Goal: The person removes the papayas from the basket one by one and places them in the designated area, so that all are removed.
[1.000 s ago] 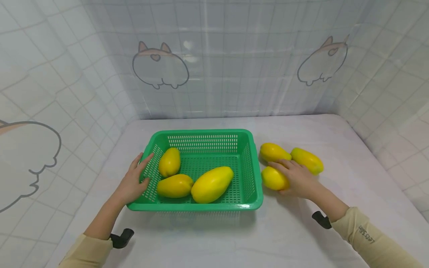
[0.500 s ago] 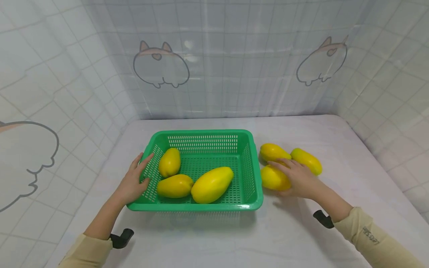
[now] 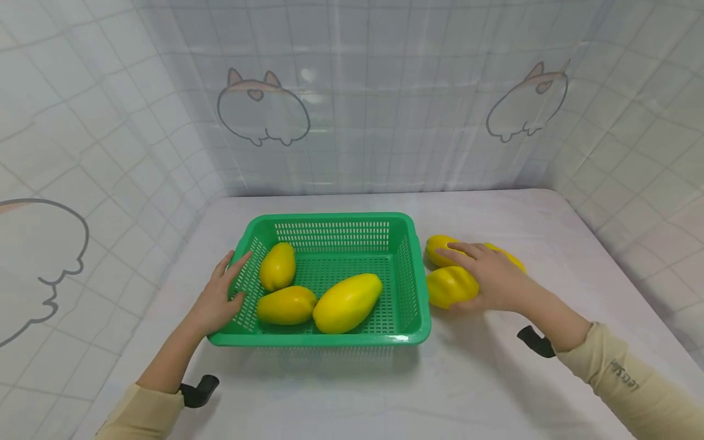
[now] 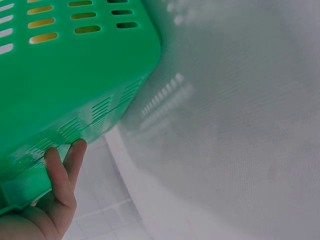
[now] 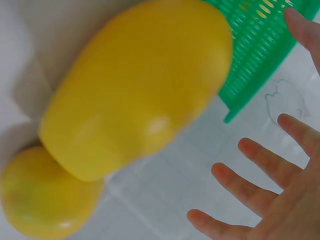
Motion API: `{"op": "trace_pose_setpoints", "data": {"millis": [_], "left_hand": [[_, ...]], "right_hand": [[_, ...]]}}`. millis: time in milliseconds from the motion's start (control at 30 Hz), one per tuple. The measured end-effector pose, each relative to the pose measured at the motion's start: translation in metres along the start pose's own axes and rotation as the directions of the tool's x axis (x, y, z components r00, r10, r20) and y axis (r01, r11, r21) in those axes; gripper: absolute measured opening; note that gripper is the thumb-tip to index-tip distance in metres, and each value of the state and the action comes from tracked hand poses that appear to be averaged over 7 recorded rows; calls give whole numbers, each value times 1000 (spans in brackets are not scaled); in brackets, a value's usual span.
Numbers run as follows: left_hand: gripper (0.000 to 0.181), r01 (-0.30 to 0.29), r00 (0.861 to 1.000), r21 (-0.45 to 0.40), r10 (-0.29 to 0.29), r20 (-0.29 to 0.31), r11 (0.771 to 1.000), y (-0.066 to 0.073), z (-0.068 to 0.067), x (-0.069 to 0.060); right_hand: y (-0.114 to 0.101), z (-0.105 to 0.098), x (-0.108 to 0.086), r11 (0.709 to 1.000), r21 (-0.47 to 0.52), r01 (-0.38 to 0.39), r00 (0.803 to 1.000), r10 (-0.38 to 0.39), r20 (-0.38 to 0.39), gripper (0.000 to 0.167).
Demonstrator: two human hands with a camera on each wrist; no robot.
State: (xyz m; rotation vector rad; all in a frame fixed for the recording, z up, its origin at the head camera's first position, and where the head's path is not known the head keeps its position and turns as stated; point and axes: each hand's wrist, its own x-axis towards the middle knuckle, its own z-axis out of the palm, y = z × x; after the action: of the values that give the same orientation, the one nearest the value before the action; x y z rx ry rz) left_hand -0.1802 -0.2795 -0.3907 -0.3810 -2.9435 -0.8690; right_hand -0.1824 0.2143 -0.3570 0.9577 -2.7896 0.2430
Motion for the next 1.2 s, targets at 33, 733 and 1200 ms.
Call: {"op": "trace_pose_setpoints", "data": {"millis": [33,733,1200], "left_hand": [[77,-1,1000,0,1,0,1000,0,0,0],[76,9,1000,-1,-9,14,1000,-1,0,1],[77,5,1000,4,-5,2,1000,-3,1,1]], "right_hand": [[-1,-2,1,1000,-7,2,1000,-2,-1,88],[-28,-39,45,988,-2,153,988,-153,-4,85],[-62,-50,90,972,8,236,972,-235,-23,86]]}}
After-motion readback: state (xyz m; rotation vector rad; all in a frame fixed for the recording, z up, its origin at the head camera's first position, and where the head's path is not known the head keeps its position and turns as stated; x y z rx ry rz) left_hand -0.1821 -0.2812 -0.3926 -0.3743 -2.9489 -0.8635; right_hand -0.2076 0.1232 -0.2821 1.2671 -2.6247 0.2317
